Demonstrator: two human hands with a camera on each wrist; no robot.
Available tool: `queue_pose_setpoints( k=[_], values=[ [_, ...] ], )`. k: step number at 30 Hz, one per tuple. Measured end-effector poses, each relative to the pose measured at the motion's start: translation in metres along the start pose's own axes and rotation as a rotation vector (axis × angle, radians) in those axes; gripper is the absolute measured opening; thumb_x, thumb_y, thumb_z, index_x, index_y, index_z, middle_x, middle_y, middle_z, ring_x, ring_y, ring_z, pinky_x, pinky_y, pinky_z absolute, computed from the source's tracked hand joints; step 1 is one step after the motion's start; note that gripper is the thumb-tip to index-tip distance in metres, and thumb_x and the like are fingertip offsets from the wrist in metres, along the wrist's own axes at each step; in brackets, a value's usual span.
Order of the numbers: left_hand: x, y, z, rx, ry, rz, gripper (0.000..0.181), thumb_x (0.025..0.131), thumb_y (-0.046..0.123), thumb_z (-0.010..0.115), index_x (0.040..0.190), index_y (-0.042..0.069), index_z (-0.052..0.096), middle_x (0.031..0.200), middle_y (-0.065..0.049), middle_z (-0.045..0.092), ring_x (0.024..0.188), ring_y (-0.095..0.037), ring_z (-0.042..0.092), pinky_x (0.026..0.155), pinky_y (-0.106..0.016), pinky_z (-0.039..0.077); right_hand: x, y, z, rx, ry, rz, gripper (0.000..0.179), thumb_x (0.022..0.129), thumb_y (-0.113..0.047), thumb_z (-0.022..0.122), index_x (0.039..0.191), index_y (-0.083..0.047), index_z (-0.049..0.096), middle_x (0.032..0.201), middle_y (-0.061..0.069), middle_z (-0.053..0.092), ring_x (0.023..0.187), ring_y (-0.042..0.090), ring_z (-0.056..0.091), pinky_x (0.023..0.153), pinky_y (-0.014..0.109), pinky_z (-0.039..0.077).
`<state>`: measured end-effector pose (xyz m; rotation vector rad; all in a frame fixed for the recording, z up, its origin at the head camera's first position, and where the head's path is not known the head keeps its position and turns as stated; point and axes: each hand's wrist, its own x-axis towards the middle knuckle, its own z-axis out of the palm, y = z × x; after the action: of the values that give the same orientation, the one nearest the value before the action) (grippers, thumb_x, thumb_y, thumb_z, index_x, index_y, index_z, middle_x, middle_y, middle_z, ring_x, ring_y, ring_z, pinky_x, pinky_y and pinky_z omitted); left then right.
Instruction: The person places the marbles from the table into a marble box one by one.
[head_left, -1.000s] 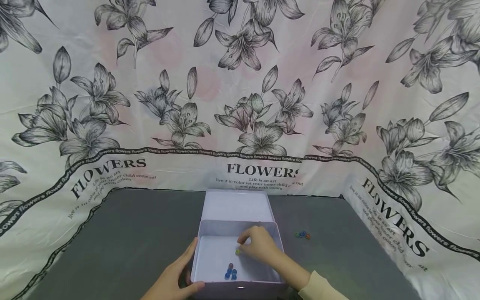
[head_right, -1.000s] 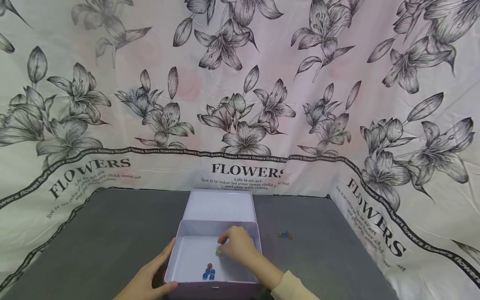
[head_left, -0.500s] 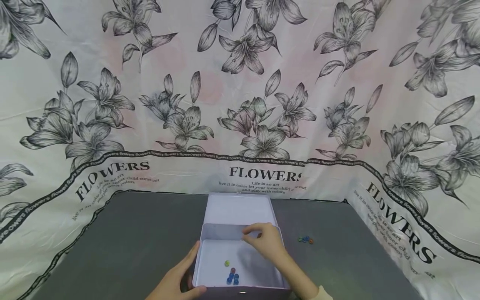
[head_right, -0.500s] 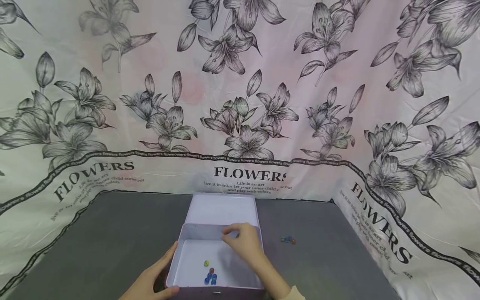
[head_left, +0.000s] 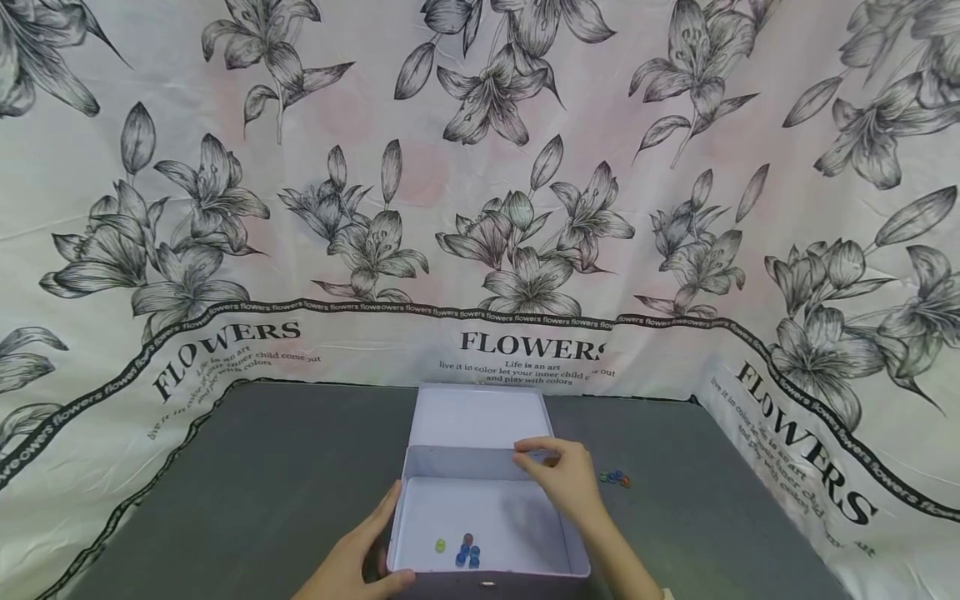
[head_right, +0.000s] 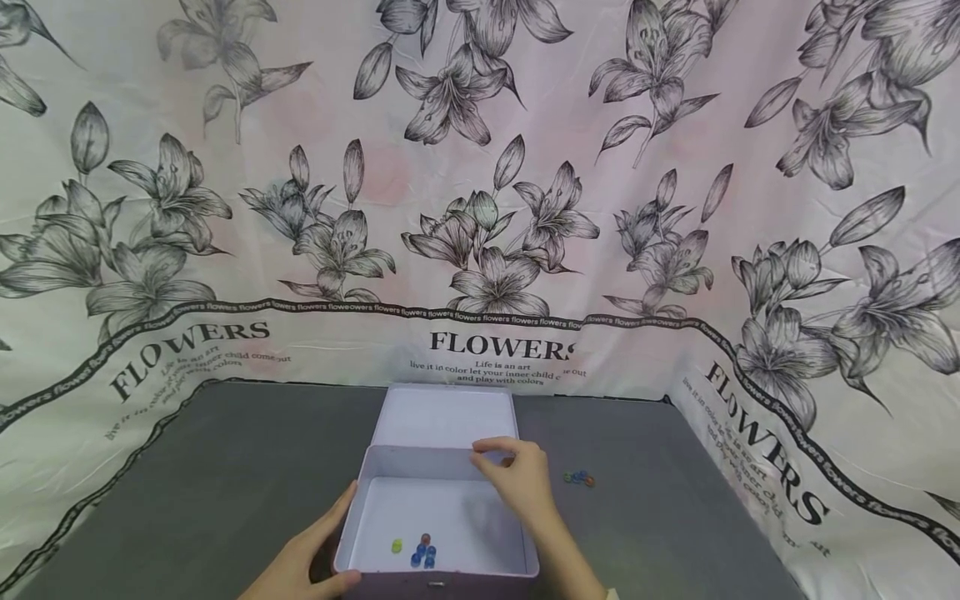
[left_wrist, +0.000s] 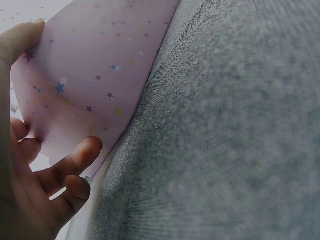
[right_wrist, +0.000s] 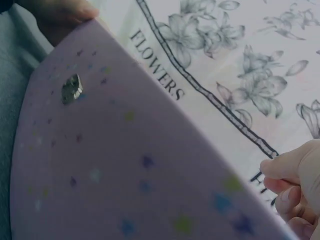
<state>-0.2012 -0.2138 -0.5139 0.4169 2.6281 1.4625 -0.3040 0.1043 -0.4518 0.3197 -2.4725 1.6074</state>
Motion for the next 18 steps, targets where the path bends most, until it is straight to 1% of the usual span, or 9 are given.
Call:
queue_pose_setpoints(
  k=[2,4,6,8,10,12,13,16,18],
  values=[
    [0.0,0.001,0.0,-0.002,-0.002,-0.006,0.11,0.092,0.05,0.08,0.172,0.017,0.012,0.177,-0.016,0.014,0.152,-0.046,0.036,0.112,-0.069,0.041,0.0,0.003,-0.006,0.0,0.017,-0.001,0.015,0.089,-0.011,0.086,0.104,-0.009,0.085,0.072,0.001,0.069,0.041,0.002,0.026,0.042,0.019,0.024],
    [0.0,0.001,-0.001,0.001,-0.004,-0.006,0.11,0.092,0.05,0.08,0.172,0.017,0.012,0.176,-0.017,0.014,0.153,-0.048,0.034,0.112,-0.07,0.04,0.0,0.006,-0.012,-0.011,0.036,0.015,0.015,0.089,-0.012,0.086,0.104,-0.009,0.085,0.067,0.001,0.064,0.043,0.002,0.028,0.043,0.02,0.024],
    [0.0,0.001,-0.001,0.002,-0.004,-0.001,0.109,0.093,0.048,0.08,0.172,0.016,0.012,0.176,-0.018,0.014,0.155,-0.051,0.03,0.113,-0.073,0.037,0.001,0.011,-0.019,-0.031,0.053,0.023,0.016,0.089,-0.013,0.087,0.105,-0.009,0.085,0.078,-0.001,0.072,0.044,0.003,0.03,0.042,0.02,0.025],
    [0.001,0.001,-0.002,-0.002,-0.005,0.004,0.109,0.093,0.046,0.08,0.172,0.015,0.012,0.176,-0.019,0.014,0.155,-0.052,0.027,0.113,-0.075,0.036,0.001,0.017,-0.028,-0.052,0.069,0.032,0.017,0.09,-0.012,0.086,0.106,-0.009,0.084,0.082,0.004,0.076,0.044,0.003,0.031,0.043,0.019,0.026],
    [0.001,0.001,-0.002,0.001,-0.007,0.005,0.108,0.094,0.046,0.08,0.172,0.016,0.012,0.175,-0.019,0.015,0.156,-0.053,0.024,0.112,-0.077,0.034,0.001,0.023,-0.038,-0.078,0.088,0.036,0.017,0.09,-0.012,0.085,0.107,-0.009,0.084,0.097,0.006,0.081,0.043,0.002,0.032,0.043,0.019,0.026],
    [0.001,0.002,-0.002,0.002,-0.007,0.006,0.108,0.094,0.046,0.08,0.172,0.017,0.012,0.176,-0.019,0.015,0.156,-0.053,0.024,0.112,-0.078,0.034,0.001,0.029,-0.049,-0.105,0.104,0.042,0.018,0.091,-0.013,0.085,0.109,-0.009,0.084,0.097,0.009,0.082,0.042,0.002,0.03,0.042,0.019,0.026],
    [0.001,0.002,-0.002,0.001,-0.007,0.006,0.108,0.094,0.046,0.08,0.172,0.017,0.011,0.176,-0.019,0.014,0.156,-0.053,0.023,0.112,-0.078,0.034,0.0,0.032,-0.054,-0.119,0.114,0.049,0.018,0.091,-0.014,0.085,0.109,-0.009,0.084,0.095,0.009,0.082,0.042,0.001,0.03,0.042,0.02,0.025],
    [0.001,0.003,-0.002,-0.001,-0.006,0.011,0.107,0.095,0.045,0.079,0.172,0.016,0.011,0.176,-0.019,0.014,0.156,-0.054,0.024,0.111,-0.078,0.035,-0.001,0.04,-0.07,-0.153,0.129,0.069,0.021,0.093,-0.018,0.084,0.112,-0.009,0.083,0.077,0.01,0.078,0.041,0.001,0.028,0.041,0.02,0.025],
    [0.0,0.003,-0.001,-0.003,-0.005,0.014,0.107,0.095,0.044,0.079,0.172,0.016,0.01,0.176,-0.019,0.014,0.156,-0.054,0.025,0.111,-0.076,0.037,-0.002,0.045,-0.079,-0.179,0.14,0.082,0.024,0.093,-0.022,0.084,0.113,-0.009,0.083,0.057,0.004,0.066,0.041,0.001,0.026,0.041,0.021,0.025]
  ],
)
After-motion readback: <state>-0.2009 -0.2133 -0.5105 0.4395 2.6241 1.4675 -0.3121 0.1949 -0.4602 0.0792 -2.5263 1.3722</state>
